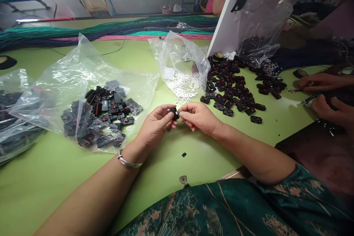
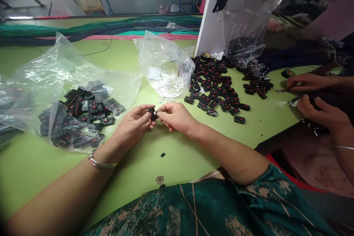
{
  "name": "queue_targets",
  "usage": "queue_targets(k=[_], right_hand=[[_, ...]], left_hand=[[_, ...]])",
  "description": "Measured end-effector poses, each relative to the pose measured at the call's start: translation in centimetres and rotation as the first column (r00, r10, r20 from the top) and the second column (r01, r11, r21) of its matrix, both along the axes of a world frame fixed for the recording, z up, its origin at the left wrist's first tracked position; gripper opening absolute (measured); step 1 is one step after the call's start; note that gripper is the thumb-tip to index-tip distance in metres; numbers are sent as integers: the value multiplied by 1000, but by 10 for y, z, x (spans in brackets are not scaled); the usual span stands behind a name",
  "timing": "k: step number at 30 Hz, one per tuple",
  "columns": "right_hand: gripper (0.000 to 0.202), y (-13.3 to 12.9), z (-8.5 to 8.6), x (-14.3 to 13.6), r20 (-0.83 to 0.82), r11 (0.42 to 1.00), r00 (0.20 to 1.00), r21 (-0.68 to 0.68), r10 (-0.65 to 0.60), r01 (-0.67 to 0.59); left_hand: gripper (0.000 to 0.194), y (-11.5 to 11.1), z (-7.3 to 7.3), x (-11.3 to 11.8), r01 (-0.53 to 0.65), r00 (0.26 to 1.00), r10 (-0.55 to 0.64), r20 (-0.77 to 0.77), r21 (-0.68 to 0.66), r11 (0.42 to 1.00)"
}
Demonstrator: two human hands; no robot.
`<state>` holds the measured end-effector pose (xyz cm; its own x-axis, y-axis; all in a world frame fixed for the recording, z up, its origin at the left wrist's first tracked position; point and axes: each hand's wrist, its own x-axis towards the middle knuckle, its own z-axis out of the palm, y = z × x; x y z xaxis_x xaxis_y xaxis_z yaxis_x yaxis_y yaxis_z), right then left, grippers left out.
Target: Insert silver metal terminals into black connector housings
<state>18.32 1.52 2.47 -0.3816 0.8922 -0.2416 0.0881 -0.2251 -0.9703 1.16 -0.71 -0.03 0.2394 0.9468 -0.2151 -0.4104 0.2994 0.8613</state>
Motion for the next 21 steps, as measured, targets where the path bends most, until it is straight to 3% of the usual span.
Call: queue_targets(k=[13,21], right_hand=[[7,-4,0,-5,91,1000,996,17,-20,18],[12,-7,-8,-15,205,976,972,203,-118,76]], left_hand=[[30,0,-9,3,-13,993,21,-113,69,998],[32,0,-10,3,-59,992,64,-113,53,997]])
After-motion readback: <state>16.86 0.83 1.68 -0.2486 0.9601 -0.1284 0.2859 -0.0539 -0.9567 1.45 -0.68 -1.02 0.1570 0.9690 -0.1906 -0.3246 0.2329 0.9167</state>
